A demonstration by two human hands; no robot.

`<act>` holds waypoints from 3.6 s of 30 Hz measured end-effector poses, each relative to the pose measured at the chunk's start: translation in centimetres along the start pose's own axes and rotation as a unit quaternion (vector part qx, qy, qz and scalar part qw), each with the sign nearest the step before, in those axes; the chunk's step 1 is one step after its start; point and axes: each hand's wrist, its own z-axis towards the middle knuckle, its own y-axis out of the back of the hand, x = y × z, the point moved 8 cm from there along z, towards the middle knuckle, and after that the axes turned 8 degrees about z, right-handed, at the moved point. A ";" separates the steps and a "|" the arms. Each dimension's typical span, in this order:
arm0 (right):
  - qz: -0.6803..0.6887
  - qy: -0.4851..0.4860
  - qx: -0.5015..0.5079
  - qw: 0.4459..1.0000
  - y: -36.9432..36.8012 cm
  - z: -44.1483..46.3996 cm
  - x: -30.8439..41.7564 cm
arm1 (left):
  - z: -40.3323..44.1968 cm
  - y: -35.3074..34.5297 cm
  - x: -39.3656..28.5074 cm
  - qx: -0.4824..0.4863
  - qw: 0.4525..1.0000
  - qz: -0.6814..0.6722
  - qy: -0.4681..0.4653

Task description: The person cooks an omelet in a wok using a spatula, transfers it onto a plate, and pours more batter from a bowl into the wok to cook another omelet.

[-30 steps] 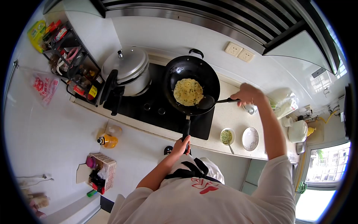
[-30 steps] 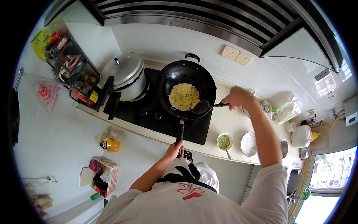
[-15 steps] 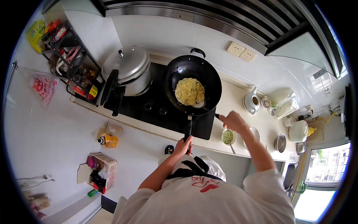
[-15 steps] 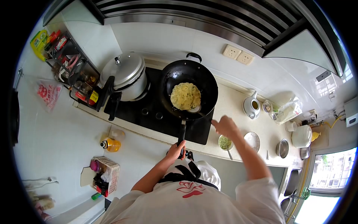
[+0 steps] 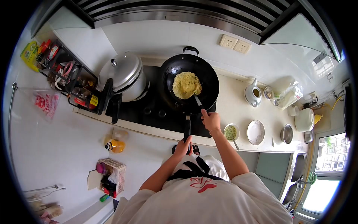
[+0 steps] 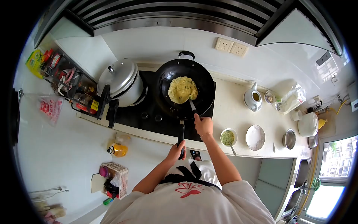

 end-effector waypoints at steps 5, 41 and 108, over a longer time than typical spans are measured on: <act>-0.007 0.007 -0.001 1.000 4.1 -1.6 3.8 | -0.4 0.0 -0.4 -0.020 1.000 -0.015 0.008; -0.532 -0.009 0.146 0.834 9.2 7.5 22.4 | -0.1 1.3 -2.8 -0.072 0.997 -0.033 0.000; 0.064 -0.046 -0.145 0.986 49.4 -19.9 -5.0 | -15.5 -15.9 1.6 -0.103 0.985 0.113 -0.081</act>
